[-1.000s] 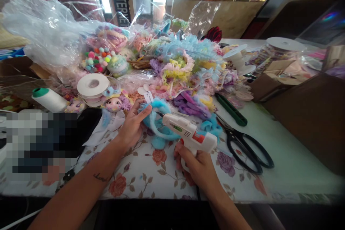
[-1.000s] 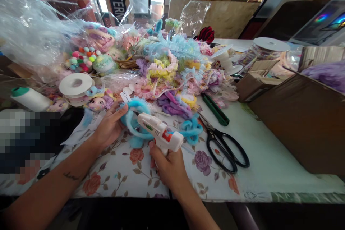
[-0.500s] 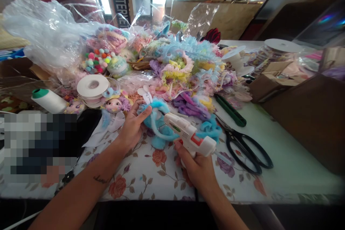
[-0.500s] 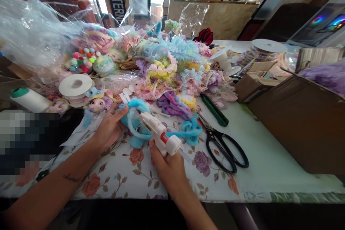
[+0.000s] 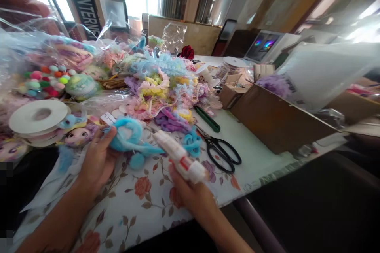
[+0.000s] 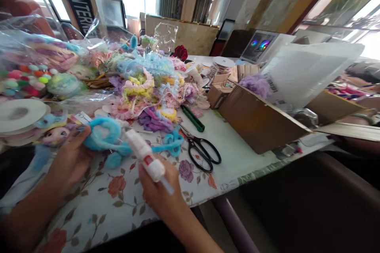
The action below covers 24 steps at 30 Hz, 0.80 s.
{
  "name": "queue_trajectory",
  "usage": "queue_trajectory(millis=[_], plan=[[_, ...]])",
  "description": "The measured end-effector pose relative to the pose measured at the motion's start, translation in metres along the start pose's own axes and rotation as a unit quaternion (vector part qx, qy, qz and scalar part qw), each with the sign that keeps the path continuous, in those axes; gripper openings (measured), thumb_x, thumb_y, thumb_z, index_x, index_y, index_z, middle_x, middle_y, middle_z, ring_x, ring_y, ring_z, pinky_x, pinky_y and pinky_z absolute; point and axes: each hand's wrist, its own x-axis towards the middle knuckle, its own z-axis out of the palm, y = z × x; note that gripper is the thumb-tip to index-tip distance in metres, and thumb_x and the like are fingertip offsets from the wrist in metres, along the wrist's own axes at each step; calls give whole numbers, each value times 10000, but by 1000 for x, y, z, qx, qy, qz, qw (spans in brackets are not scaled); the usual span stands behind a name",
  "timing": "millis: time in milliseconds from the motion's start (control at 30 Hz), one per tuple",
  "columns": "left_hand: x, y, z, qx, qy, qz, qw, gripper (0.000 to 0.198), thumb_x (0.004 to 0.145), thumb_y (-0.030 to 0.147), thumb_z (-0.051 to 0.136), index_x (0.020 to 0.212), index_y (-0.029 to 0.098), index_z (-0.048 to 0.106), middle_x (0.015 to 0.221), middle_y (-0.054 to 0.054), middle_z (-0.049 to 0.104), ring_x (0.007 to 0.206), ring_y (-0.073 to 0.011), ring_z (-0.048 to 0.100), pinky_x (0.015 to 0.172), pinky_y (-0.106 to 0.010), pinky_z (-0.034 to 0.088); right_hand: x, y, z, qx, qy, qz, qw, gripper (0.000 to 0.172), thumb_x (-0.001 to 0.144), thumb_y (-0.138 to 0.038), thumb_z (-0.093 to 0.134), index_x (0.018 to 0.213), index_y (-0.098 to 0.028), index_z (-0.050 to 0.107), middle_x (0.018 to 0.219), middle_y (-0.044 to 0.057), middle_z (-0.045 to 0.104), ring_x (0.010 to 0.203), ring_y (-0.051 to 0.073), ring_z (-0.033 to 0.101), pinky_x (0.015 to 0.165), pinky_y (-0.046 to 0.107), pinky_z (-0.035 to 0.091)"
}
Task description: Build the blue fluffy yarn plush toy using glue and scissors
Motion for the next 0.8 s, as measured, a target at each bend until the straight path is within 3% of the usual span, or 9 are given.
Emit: queue_trajectory(millis=[67,167,233,367,467,633,733,800], plan=[[0,0,0,0,3,-3,1000,443,635,250,946,959,184,652,806,52,719,683,-99,660,620,-160,556,9,16,-26,-40,61,85,994,367,910,-543,627,715,-234,669,536,5,648,458,190,609,417,285,470],[-2,1,2,-5,2,-9,1000,453,619,252,954,934,183,637,782,52,715,665,-99,656,578,-148,538,40,59,-80,-117,138,162,970,431,883,-577,611,652,-217,663,521,35,648,516,221,643,515,315,510],[-3,1,3,-12,0,-11,1000,450,617,236,952,939,185,640,789,52,720,638,-94,644,539,-142,524,69,93,-117,-198,144,242,939,386,850,-552,605,718,-196,680,544,47,665,509,223,645,558,332,528],[-2,-1,2,-27,-8,-15,999,408,624,205,939,926,176,666,796,39,726,638,-108,659,539,-162,563,113,144,-165,-238,132,268,924,241,782,-417,625,648,-217,609,573,84,667,648,285,706,656,374,542],[0,-2,1,-37,0,-25,999,330,664,174,907,896,169,672,806,24,724,661,-130,685,559,-193,603,128,164,-171,-255,97,255,928,227,738,-406,656,610,-245,560,619,95,668,818,337,726,714,382,531],[2,-1,2,-37,35,-57,997,53,901,128,670,927,168,691,845,-15,735,690,-146,711,604,-239,644,141,182,-160,-276,55,238,929,244,791,-455,592,757,-215,626,747,102,715,827,312,735,718,363,541],[3,2,5,-46,49,-83,994,160,989,157,547,938,154,698,847,-41,741,718,-164,725,638,-279,662,139,183,-165,-309,41,221,924,280,805,-476,580,797,-203,643,800,133,736,828,319,740,719,366,544],[3,5,7,-58,64,-97,992,171,999,162,539,930,141,694,833,-45,739,734,-172,729,670,-304,671,130,175,-173,-339,24,199,919,314,781,-524,610,739,-214,640,733,138,721,773,344,733,691,393,535]])
